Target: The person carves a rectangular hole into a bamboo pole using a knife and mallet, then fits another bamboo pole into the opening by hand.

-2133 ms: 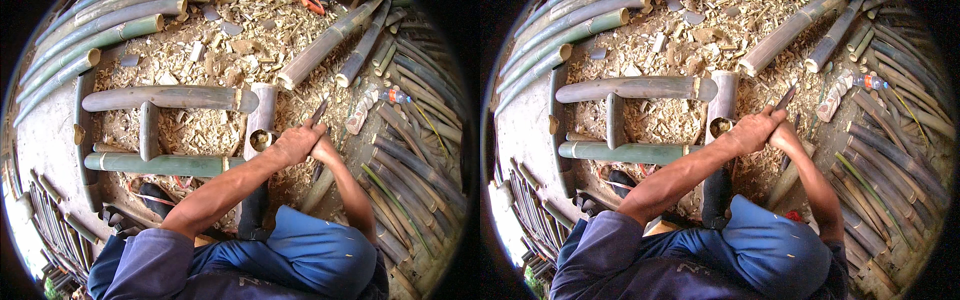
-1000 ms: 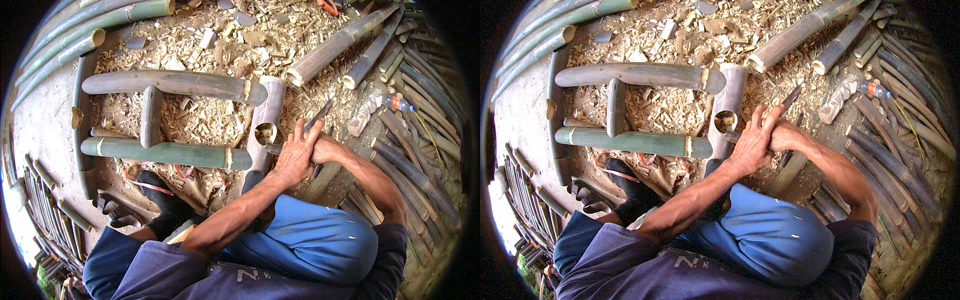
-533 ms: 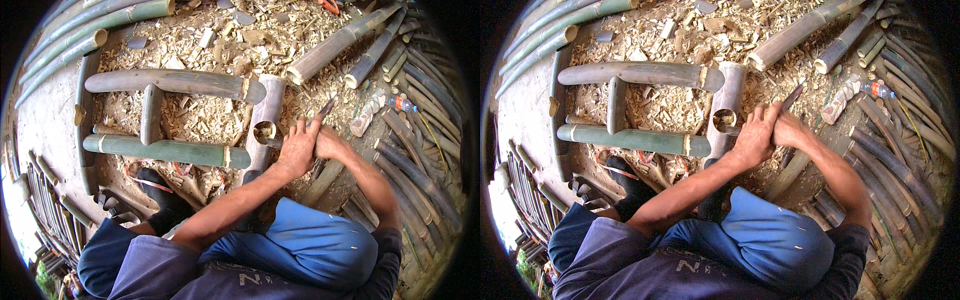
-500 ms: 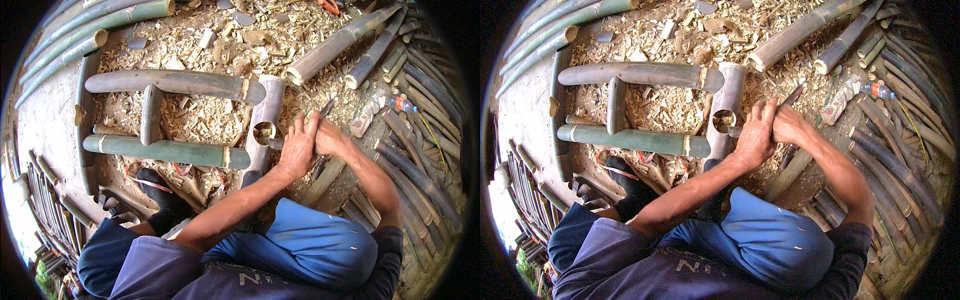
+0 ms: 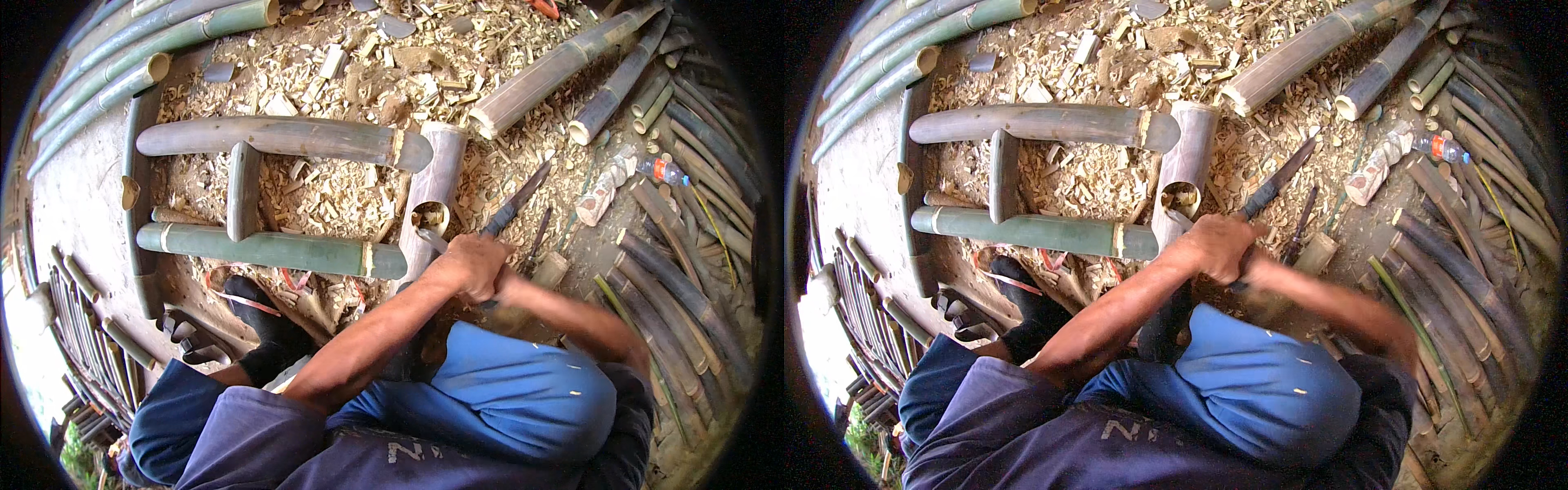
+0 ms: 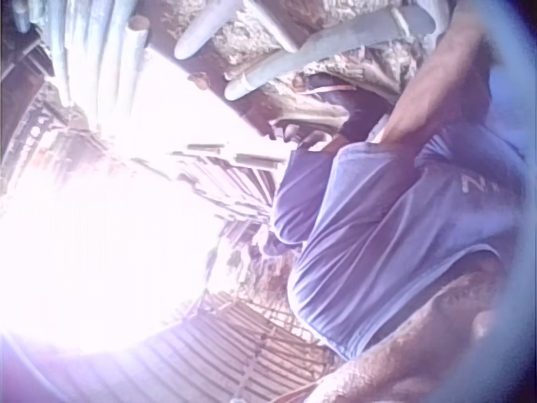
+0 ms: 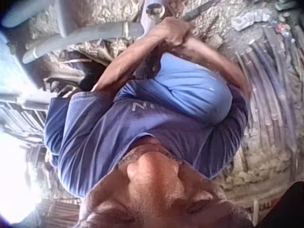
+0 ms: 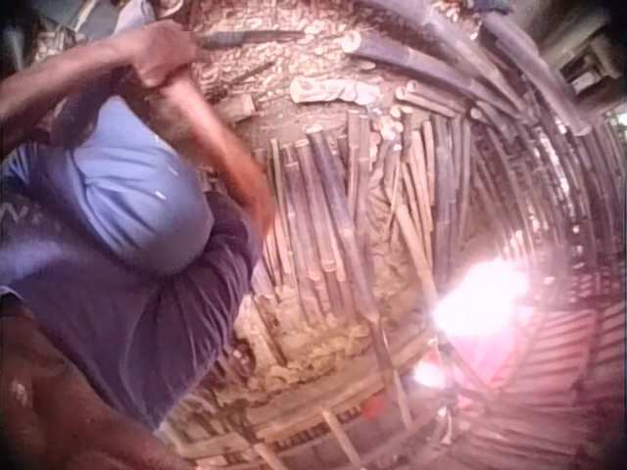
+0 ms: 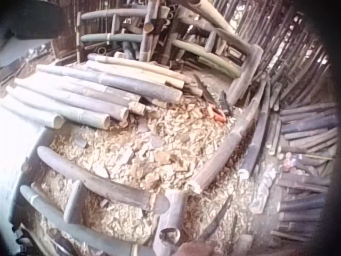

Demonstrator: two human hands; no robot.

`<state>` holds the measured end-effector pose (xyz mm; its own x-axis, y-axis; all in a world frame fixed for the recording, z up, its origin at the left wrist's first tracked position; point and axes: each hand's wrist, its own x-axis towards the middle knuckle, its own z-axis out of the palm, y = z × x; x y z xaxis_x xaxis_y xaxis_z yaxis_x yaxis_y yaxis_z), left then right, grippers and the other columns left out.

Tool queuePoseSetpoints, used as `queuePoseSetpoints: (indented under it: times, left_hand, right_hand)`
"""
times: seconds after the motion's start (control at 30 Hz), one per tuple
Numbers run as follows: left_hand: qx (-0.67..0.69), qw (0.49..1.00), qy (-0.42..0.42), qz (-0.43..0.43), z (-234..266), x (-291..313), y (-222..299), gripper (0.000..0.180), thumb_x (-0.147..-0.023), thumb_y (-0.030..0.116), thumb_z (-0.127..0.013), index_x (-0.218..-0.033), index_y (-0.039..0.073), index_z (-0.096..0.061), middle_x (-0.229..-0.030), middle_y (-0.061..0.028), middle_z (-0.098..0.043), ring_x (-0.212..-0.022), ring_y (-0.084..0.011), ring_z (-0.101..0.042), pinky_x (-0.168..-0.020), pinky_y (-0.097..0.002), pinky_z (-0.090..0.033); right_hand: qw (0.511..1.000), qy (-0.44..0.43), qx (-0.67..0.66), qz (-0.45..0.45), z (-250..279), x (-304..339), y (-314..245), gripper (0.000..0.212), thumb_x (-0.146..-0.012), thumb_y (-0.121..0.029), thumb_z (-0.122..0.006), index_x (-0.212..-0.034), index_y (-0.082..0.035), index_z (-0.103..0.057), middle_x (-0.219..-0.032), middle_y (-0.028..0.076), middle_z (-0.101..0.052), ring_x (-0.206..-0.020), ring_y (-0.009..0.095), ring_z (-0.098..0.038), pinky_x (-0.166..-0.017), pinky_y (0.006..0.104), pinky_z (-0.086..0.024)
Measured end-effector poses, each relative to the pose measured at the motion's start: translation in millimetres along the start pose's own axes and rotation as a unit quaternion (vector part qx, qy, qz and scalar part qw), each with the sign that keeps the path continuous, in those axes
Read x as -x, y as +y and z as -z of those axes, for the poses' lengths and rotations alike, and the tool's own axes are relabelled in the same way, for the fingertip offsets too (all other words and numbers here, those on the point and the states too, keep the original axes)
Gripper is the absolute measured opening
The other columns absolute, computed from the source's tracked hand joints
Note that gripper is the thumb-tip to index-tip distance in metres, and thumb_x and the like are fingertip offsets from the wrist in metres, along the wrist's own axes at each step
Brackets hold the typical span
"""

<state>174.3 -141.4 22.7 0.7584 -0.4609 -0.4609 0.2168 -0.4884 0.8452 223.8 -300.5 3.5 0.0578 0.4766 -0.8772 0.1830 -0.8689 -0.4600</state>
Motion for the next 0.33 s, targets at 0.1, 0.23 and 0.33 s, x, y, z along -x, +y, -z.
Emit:
queuePoseSetpoints:
  times: [0.1, 0.23, 0.33]
  left_hand:
    - [-0.028, 0.996, -0.085, -0.002, 26.2, 24.7, 0.3, 0.101, -0.059, 0.001, -0.078, -0.151, 0.008, -0.036, -0.126, -0.0279, -0.059, -0.107, -0.0487, -0.066, -0.097, -0.0510, -0.054]
    - [0.159, 0.888, 0.430, -0.037, -27.2, 12.3, 11.2, 0.101, -0.063, -0.010, -0.073, -0.153, 0.005, -0.030, -0.143, -0.0327, -0.039, -0.125, -0.0526, -0.050, -0.107, -0.0510, -0.046]
    - [0.170, 0.905, 0.389, 0.011, -32.5, 17.1, 18.0, 0.112, -0.063, -0.010, -0.074, -0.159, 0.013, -0.022, -0.149, -0.0312, -0.032, -0.128, -0.0520, -0.047, -0.108, -0.0530, -0.045]
  right_hand:
    - [0.996, 0.009, 0.061, 0.070, -14.0, -9.1, -2.9, 0.055, -0.092, -0.023, -0.068, -0.144, -0.014, -0.050, -0.147, 0.016, -0.053, -0.136, 0.023, -0.049, -0.112, 0.0334, -0.041]
    - [0.922, 0.040, 0.359, 0.136, 69.5, -8.4, -48.0, 0.033, -0.078, -0.019, -0.074, -0.108, -0.005, -0.070, -0.106, 0.021, -0.072, -0.099, 0.036, -0.069, -0.089, 0.0473, -0.055]
    - [0.900, 0.048, 0.392, 0.187, 71.8, -4.7, -34.0, 0.035, -0.074, -0.019, -0.077, -0.107, -0.009, -0.073, -0.102, 0.023, -0.073, -0.096, 0.033, -0.071, -0.087, 0.0459, -0.056]
